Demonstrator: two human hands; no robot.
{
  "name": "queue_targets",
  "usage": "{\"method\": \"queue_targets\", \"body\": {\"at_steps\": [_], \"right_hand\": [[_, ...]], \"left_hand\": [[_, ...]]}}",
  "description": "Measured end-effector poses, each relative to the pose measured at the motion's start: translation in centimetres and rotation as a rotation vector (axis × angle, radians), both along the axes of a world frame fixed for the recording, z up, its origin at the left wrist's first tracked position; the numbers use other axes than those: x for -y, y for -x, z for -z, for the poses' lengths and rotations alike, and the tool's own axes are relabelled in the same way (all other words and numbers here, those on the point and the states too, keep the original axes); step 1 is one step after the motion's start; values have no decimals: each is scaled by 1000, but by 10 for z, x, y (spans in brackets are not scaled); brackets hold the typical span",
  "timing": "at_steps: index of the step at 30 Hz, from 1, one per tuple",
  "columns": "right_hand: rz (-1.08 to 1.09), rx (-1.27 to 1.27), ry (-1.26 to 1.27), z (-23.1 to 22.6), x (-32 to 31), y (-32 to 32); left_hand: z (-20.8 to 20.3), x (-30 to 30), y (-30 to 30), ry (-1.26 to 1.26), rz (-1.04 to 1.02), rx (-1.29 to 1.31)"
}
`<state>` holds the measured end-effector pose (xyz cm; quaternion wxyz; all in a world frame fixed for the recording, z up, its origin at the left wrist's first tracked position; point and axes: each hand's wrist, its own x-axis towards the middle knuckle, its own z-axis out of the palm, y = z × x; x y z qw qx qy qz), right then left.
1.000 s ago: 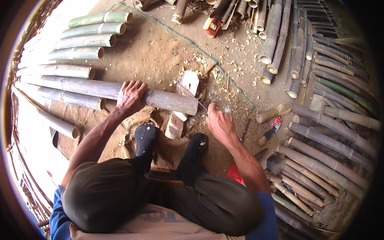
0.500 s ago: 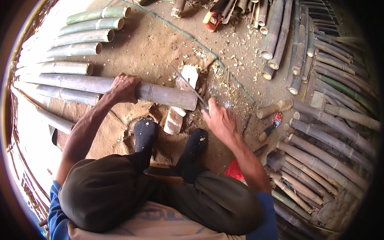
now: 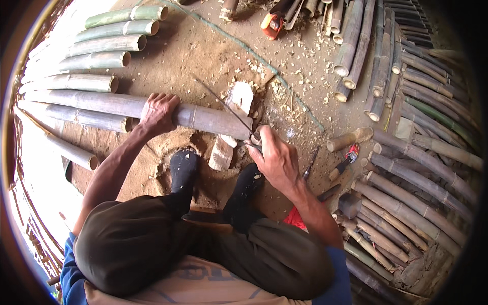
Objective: The person uses a curved blade to shave and shape a bamboo pole by hand. They hold the pole while making repeated downward strokes with the tool to taper one end.
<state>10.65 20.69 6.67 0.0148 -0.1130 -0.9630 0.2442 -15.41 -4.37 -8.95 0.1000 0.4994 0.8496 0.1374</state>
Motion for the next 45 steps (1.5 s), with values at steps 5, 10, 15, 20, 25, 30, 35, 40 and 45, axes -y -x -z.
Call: {"method": "queue_targets", "body": {"at_steps": [5, 10, 15, 20, 25, 30, 35, 40, 45], "right_hand": [[118, 609, -147, 72, -33, -15], [33, 318, -65, 31, -17, -21], [-37, 9, -44, 10, -6, -3], [7, 464, -242, 52, -36, -14], [-100, -97, -16, 0, -5, 11], [57, 486, -205, 80, -51, -24], [-38, 122, -64, -2, -5, 17], [-2, 271, -133, 56, -33, -12], [-41, 345, -179, 35, -22, -9]], "left_hand": [[3, -2, -4, -54, 19, -20], [10, 8, -4, -134, 1, -51], [12, 9, -12, -153, -17, -150], [9, -3, -12, -45, -15, -86], [-18, -15, 31, 395, 112, 246], [-18, -26, 25, 393, 90, 277], [-17, -14, 24, 319, 42, 212], [-17, -16, 14, 244, 83, 123], [8, 6, 3, 162, 18, 196]]}}
